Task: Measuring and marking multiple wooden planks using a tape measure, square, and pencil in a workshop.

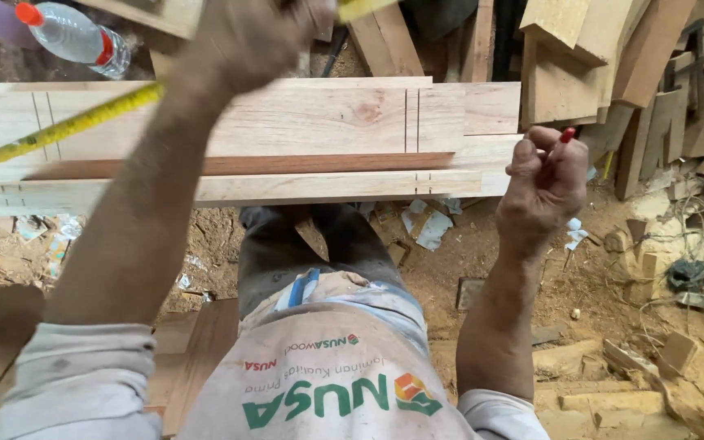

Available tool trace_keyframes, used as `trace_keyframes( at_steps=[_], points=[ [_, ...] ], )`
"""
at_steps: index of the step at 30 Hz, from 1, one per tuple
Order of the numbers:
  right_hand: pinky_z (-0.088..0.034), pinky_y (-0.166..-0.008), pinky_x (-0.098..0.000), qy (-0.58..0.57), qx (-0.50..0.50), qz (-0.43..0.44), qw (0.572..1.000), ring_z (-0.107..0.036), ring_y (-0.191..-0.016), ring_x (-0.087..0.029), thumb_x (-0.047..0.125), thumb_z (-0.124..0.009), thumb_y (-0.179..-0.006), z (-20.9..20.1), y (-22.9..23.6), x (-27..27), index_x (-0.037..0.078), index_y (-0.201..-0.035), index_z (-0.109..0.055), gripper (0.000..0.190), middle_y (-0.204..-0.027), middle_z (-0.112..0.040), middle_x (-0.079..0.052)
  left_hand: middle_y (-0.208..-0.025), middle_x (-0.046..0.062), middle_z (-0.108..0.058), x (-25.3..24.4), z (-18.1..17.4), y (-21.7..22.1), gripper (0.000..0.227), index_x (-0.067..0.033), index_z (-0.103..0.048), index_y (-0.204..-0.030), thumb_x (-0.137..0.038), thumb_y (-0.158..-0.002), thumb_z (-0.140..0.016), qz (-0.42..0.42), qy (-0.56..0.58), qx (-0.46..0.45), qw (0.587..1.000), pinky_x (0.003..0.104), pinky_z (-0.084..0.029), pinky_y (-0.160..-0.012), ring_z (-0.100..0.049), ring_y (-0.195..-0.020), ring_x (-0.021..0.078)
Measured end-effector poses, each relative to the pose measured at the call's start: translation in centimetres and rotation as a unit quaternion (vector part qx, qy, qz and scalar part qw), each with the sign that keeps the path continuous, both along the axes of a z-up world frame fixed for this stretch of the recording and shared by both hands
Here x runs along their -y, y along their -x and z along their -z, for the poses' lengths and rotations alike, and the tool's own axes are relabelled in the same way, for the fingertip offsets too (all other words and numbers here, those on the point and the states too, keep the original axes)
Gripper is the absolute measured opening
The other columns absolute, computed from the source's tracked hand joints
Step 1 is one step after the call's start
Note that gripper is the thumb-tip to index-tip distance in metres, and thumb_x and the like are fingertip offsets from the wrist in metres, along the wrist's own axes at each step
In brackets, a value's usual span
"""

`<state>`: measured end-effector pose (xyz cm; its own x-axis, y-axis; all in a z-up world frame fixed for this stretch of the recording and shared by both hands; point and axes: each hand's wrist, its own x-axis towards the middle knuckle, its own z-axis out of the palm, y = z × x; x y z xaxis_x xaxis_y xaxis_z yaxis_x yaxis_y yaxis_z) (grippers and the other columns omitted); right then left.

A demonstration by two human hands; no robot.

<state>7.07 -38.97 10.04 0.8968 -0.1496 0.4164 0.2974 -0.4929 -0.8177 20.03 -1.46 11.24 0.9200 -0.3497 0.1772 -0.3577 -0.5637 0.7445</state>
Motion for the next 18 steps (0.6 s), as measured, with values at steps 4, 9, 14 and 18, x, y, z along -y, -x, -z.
trace_keyframes(
  at_steps=[4, 9, 14, 18],
  points=[
    [-0.048, -0.064, -0.0268, 0.122, 0.03, -0.031, 0.992, -0.052, -0.072, -0.016, 0.008, -0.068, -0.109, 0.3, 0.0, -0.9, -0.004, -0.122, -0.066, 0.018, -0.112, -0.061, -0.019, -0.077, 0.013, -0.071, 5.3, 6.5, 7.9, 0.015, -0.0197, -0.073, -0.101, -0.035, -0.099, -0.071, 0.029, 0.002, -0.093, 0.995, 0.054, -0.056, -0.069, -0.072, -0.08, 0.0411],
    [-0.063, -0.081, -0.0531, 0.206, -0.244, -0.099, 0.942, -0.07, -0.097, -0.043, 0.007, -0.066, -0.103, 4.0, 1.3, -0.8, 0.0, -0.127, -0.065, 0.025, -0.125, -0.055, -0.023, -0.077, -0.002, -0.064, 7.6, 14.6, 11.9, 0.018, -0.0254, -0.07, -0.09, -0.041, -0.097, -0.068, 0.037, -0.124, -0.021, 0.991, 0.036, -0.057, -0.07, -0.072, -0.077, 0.0228],
    [-0.06, -0.084, -0.0563, 0.231, -0.3, -0.11, 0.919, -0.071, -0.094, -0.043, 0.016, -0.071, -0.099, 9.0, 1.9, 1.6, 0.01, -0.118, -0.072, 0.02, -0.114, -0.063, -0.014, -0.077, -0.001, -0.06, 8.0, 18.1, 13.5, 0.023, -0.0248, -0.071, -0.089, -0.046, -0.097, -0.068, 0.026, -0.126, -0.037, 0.991, 0.037, -0.057, -0.072, -0.071, -0.078, 0.024],
    [-0.058, -0.082, -0.0545, 0.247, -0.302, -0.096, 0.916, -0.071, -0.09, -0.04, 0.027, -0.075, -0.096, 11.7, 2.0, 3.2, 0.016, -0.108, -0.073, 0.017, -0.104, -0.066, -0.01, -0.078, 0.0, -0.058, 8.5, 19.4, 14.1, 0.026, -0.0223, -0.072, -0.09, -0.047, -0.097, -0.067, 0.013, -0.122, -0.062, 0.99, 0.038, -0.057, -0.071, -0.071, -0.08, 0.0261]
  ],
)
